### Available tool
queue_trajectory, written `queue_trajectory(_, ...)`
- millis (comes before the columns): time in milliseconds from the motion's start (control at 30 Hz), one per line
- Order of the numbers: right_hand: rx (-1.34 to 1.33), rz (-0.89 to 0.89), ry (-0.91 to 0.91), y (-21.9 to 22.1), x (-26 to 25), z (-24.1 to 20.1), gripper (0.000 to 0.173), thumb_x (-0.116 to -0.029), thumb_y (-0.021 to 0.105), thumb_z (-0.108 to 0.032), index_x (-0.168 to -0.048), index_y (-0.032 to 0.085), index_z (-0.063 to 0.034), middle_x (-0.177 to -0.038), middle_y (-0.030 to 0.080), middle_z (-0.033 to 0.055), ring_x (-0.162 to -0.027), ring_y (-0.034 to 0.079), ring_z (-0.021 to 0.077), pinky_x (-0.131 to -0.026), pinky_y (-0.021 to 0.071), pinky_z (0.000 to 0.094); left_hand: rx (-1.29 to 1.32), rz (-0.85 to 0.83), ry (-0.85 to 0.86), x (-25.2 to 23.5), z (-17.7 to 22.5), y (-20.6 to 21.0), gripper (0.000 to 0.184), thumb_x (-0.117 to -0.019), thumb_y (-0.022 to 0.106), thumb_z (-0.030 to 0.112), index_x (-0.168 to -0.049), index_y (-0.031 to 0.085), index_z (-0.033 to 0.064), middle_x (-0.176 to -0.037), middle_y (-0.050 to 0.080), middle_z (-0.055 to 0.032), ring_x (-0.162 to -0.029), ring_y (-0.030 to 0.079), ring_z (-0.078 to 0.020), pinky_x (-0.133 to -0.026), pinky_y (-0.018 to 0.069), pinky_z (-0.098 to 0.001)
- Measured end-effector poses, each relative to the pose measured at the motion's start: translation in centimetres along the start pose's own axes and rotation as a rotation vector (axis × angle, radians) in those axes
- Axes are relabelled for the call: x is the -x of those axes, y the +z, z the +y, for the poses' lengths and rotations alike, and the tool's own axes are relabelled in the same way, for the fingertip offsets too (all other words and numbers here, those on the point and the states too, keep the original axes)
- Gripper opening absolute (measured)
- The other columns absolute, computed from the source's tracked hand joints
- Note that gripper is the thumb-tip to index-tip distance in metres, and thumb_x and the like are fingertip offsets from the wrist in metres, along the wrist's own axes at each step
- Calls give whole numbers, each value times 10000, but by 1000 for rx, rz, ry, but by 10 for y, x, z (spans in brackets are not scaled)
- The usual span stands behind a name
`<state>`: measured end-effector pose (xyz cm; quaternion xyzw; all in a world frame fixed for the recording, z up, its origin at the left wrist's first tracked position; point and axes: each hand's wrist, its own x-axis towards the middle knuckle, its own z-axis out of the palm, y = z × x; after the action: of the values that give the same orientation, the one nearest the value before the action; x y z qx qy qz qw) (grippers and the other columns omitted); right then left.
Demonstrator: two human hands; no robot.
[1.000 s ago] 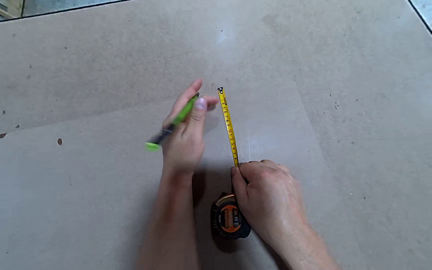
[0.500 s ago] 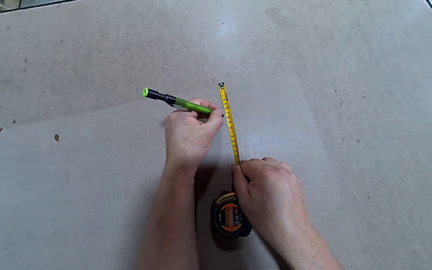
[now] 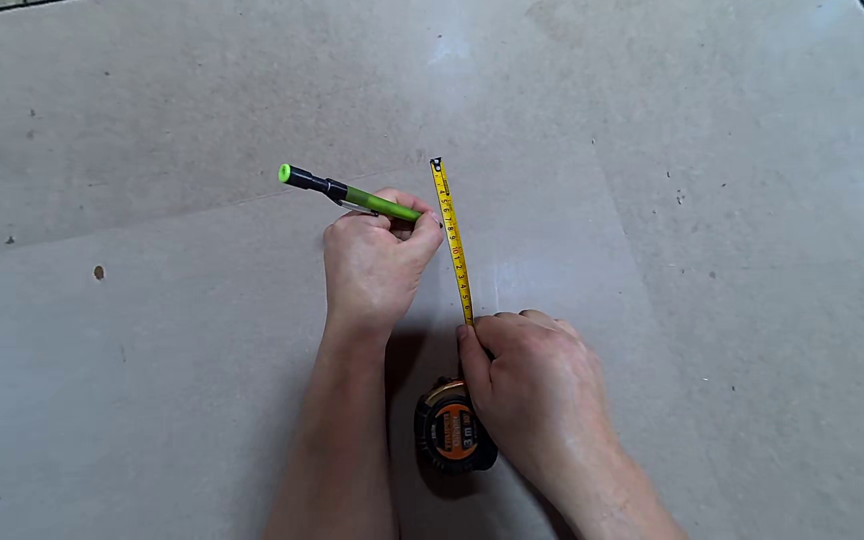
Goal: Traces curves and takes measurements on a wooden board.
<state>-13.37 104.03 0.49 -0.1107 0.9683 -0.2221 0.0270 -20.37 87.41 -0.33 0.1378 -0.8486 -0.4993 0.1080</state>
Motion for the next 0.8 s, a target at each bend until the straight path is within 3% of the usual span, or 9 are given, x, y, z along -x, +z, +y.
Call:
queue_trajectory(400, -34, 9, -23, -2, -2, 3, 358, -963, 591, -353, -619, 597, -254, -577, 505, -127, -592, 522, 58, -551, 393, 308, 3, 0, -17, 0, 1, 0, 38, -886, 745, 161, -900, 771, 186, -704, 704, 68, -549, 628, -40, -474, 516, -226)
queue_trajectory(467, -151, 103, -35, -3, -8, 11, 332, -956, 600, -328, -635, 627, -249, -616, 554, -132, -604, 563, 40, -507, 442, 287, 83, -17, -11, -1, 0, -2, 41, -890, 751, 122, -918, 770, 146, -729, 723, 29, -577, 666, -74, -499, 563, -242)
queue_trajectory(533, -378, 242, -22, -3, -16, 22, 292, -983, 589, -271, -710, 677, -213, -709, 611, -116, -674, 591, 35, -551, 476, 258, 157, -35, -7, -1, -1, -3, 40, -899, 757, 87, -936, 764, 102, -751, 735, -8, -599, 692, -106, -520, 595, -256)
queue_trajectory(600, -624, 326, 30, -8, -22, 27, 277, -1049, 548, -228, -863, 737, -148, -819, 675, -68, -727, 637, 56, -599, 533, 250, 129, -35, -25, 0, -1, -2, 38, -900, 757, 107, -934, 768, 122, -748, 735, 6, -602, 692, -101, -527, 595, -256)
queue_trajectory(667, -803, 371, 121, -14, -25, 26, 306, -1102, 478, -235, -971, 727, -114, -880, 740, -11, -757, 716, 117, -624, 614, 293, 74, -28, -25, 0, 0, -1, 36, -897, 757, 139, -928, 771, 152, -747, 733, 29, -609, 692, -87, -536, 597, -258)
queue_trajectory(733, -920, 382, 201, -17, -25, 25, 352, -1130, 392, -268, -1014, 679, -100, -916, 748, 34, -805, 741, 174, -672, 638, 345, 44, -16, -12, -1, -1, -1, 33, -891, 752, 154, -918, 769, 165, -743, 731, 39, -608, 688, -79, -531, 591, -261)
queue_trajectory(800, -992, 391, 255, -18, -25, 24, 378, -1138, 359, -286, -1017, 655, -86, -883, 725, 55, -758, 721, 188, -633, 618, 342, 40, -21, -5, 0, -1, -1, 35, -893, 746, 159, -916, 770, 168, -740, 729, 39, -606, 686, -79, -525, 586, -260)
